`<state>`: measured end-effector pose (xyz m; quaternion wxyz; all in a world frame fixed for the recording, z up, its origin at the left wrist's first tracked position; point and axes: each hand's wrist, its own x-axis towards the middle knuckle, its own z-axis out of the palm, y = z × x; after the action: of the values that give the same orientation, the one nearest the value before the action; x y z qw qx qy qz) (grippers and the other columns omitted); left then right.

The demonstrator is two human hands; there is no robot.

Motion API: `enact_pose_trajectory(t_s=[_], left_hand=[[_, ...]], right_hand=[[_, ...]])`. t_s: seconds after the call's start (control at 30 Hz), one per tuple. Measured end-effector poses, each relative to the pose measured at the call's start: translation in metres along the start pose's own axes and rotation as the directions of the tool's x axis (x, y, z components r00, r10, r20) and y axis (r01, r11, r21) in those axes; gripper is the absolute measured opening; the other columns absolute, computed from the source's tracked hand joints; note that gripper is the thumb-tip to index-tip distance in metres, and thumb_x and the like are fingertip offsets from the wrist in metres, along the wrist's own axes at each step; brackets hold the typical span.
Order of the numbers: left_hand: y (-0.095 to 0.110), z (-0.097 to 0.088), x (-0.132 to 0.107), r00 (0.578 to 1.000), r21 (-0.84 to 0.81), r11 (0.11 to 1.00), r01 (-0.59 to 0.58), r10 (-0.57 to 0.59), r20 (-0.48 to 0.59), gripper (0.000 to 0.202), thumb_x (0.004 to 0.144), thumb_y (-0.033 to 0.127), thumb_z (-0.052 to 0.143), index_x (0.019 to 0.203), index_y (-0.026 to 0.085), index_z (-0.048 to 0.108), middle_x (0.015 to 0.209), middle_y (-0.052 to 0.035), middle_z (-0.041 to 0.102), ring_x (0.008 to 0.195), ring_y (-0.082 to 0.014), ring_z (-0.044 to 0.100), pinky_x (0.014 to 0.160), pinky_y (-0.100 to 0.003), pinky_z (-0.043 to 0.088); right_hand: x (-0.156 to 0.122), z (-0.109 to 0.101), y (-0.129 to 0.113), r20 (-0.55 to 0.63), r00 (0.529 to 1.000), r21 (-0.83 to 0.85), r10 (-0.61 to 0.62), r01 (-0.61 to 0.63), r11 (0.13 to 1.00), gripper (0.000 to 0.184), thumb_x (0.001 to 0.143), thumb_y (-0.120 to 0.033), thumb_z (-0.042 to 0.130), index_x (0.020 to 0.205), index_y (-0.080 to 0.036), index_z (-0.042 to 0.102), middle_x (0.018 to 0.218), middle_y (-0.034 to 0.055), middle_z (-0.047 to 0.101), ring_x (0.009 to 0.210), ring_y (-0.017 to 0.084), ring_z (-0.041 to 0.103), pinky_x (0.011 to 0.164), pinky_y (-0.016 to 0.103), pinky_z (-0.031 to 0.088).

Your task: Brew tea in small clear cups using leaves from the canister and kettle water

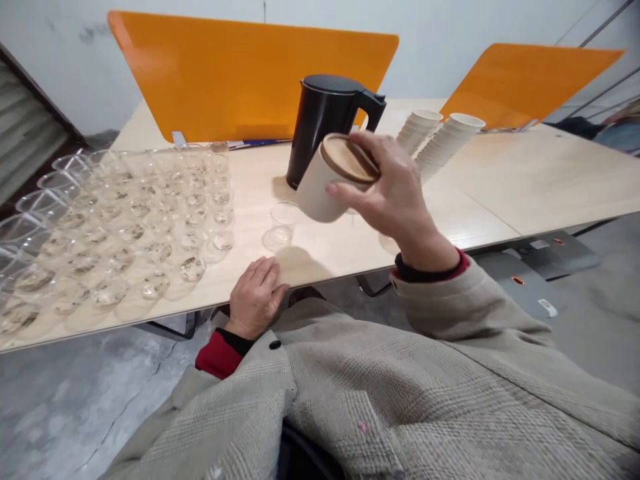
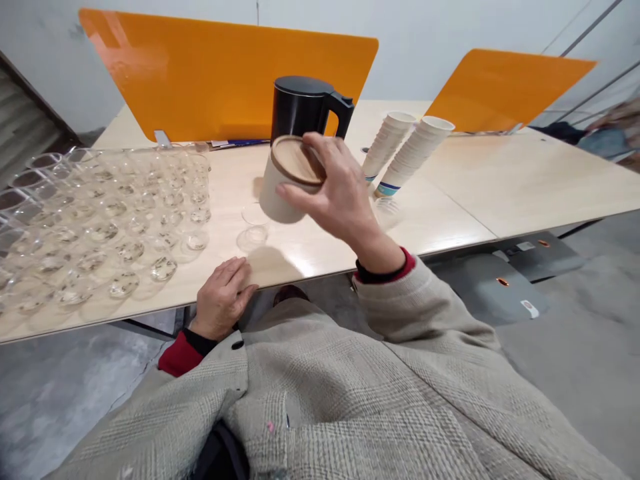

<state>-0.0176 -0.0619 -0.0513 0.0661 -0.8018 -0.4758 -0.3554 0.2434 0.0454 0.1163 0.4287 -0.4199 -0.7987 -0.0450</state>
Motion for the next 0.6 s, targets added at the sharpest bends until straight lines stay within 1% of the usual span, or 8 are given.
enact_pose_trajectory(t_s=[0.03,0.1,0.17,0.27,0.33,0.4,0.5,0.6], left_hand=[[-0.001,-0.001,0.000,1.000,-0.030,0.999,0.018,-0.019,-0.024,0.038,0.103,0.039,0.065,0.135,0.019,0.071,0.137,-0.0162,0.076,0.131,-0.0325,0.070,0.113,-0.050,0.058],[-0.001,-0.003,0.002,0.996,-0.088,0.995,0.046,-0.052,-0.073,0.044,0.103,0.043,0.066,0.140,0.020,0.067,0.137,-0.0159,0.075,0.130,-0.0315,0.070,0.111,-0.050,0.059],[-0.001,-0.004,0.003,0.992,-0.130,0.990,0.060,-0.073,-0.101,0.050,0.103,0.046,0.067,0.144,0.020,0.063,0.136,-0.0165,0.075,0.130,-0.0316,0.069,0.110,-0.051,0.059],[0.000,-0.005,0.005,0.992,-0.155,0.985,0.079,-0.094,-0.089,0.060,0.100,0.053,0.068,0.148,0.019,0.059,0.136,-0.0174,0.074,0.128,-0.0328,0.069,0.109,-0.052,0.058],[0.002,-0.005,0.007,0.992,-0.158,0.982,0.100,-0.112,-0.066,0.068,0.098,0.059,0.070,0.151,0.019,0.056,0.137,-0.0183,0.074,0.128,-0.0340,0.068,0.109,-0.053,0.058],[0.003,-0.004,0.010,0.990,-0.160,0.978,0.132,-0.139,-0.037,0.077,0.095,0.064,0.072,0.153,0.017,0.054,0.139,-0.0198,0.073,0.129,-0.0352,0.068,0.109,-0.053,0.057],[0.005,-0.003,0.016,0.979,-0.169,0.964,0.205,-0.203,0.031,0.087,0.090,0.068,0.076,0.155,0.017,0.051,0.142,-0.0202,0.071,0.129,-0.0361,0.068,0.108,-0.052,0.057],[0.007,-0.001,0.025,0.962,-0.208,0.940,0.271,-0.260,0.081,0.093,0.086,0.070,0.078,0.157,0.018,0.048,0.145,-0.0201,0.070,0.129,-0.0366,0.068,0.107,-0.053,0.057]], right_hand=[[-0.016,-0.003,-0.007,0.023,1.000,0.021,-0.004,0.003,1.000,0.067,0.088,-0.053,0.080,0.144,-0.022,0.058,0.136,0.0140,0.068,0.128,0.035,0.064,0.113,0.061,0.052],[-0.044,0.000,-0.017,0.066,0.998,0.070,-0.012,0.007,0.998,0.067,0.086,-0.054,0.081,0.142,-0.021,0.061,0.136,0.0152,0.068,0.128,0.037,0.065,0.112,0.061,0.054],[-0.065,0.013,-0.023,0.113,0.994,0.115,-0.009,-0.004,0.993,0.070,0.084,-0.056,0.083,0.142,-0.023,0.061,0.138,0.0154,0.067,0.132,0.038,0.063,0.114,0.062,0.053],[-0.086,0.038,-0.026,0.191,0.981,0.165,0.014,-0.046,0.985,0.076,0.082,-0.059,0.083,0.146,-0.025,0.059,0.142,0.0163,0.065,0.136,0.039,0.062,0.116,0.061,0.052],[-0.093,0.052,-0.027,0.234,0.972,0.182,0.027,-0.071,0.981,0.080,0.082,-0.060,0.083,0.148,-0.024,0.057,0.145,0.0175,0.063,0.137,0.039,0.061,0.118,0.061,0.051],[-0.096,0.060,-0.028,0.261,0.965,0.188,0.029,-0.080,0.979,0.082,0.082,-0.061,0.083,0.150,-0.023,0.056,0.147,0.0186,0.061,0.139,0.039,0.059,0.120,0.060,0.050],[-0.096,0.063,-0.031,0.283,0.959,0.186,0.023,-0.079,0.979,0.084,0.085,-0.063,0.081,0.153,-0.022,0.053,0.149,0.0200,0.059,0.141,0.038,0.058,0.121,0.059,0.051],[-0.094,0.060,-0.035,0.303,0.953,0.175,0.024,-0.081,0.981,0.090,0.088,-0.071,0.075,0.158,-0.022,0.048,0.151,0.0209,0.058,0.142,0.038,0.057,0.119,0.060,0.052]])
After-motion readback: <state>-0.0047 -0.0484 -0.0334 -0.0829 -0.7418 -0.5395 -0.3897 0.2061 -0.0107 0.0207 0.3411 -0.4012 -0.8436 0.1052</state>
